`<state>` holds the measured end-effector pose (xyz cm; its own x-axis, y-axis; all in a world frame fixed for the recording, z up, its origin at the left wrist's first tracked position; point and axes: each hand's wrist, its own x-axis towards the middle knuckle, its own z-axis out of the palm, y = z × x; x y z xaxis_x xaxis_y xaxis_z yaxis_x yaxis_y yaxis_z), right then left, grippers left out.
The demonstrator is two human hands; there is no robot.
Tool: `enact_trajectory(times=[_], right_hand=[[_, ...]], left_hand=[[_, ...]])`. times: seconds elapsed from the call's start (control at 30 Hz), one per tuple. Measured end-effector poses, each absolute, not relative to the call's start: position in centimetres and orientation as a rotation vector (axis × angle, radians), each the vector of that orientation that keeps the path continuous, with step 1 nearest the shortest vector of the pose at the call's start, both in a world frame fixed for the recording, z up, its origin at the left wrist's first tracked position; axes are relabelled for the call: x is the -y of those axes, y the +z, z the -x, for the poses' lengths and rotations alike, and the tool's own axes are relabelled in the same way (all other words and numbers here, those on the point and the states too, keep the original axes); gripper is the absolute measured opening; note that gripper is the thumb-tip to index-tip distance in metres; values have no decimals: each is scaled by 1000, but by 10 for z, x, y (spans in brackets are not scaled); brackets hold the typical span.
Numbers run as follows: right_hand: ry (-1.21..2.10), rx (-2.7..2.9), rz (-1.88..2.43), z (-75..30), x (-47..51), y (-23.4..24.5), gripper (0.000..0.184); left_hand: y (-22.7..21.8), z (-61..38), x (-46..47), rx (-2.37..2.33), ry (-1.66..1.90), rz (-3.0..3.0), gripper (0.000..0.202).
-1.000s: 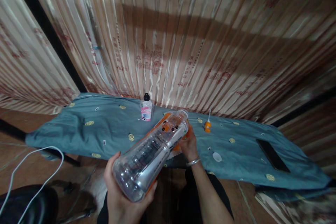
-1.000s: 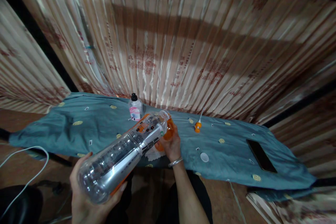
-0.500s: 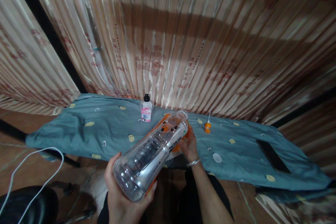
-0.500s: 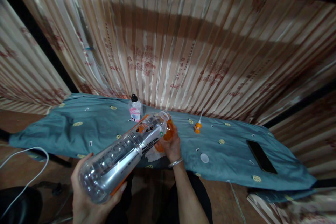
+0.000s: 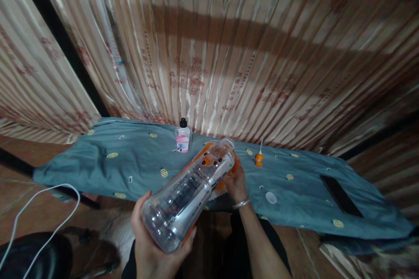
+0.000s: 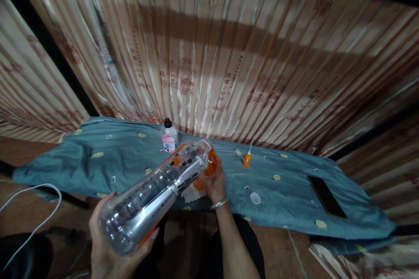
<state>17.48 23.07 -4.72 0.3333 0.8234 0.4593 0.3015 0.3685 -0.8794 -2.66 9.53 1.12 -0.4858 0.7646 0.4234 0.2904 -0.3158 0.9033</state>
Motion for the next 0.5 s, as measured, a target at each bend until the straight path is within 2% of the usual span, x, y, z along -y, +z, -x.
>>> enact_trajectory(times=[0.1, 0.5], right_hand=[[448, 1243, 1188, -175, -233, -49, 51], [454, 1256, 1214, -176, -232, -46, 61]], left_hand=[[11, 28, -95, -1571, 1844, -1332, 95], [11, 27, -96, -1556, 1860, -1311, 94]])
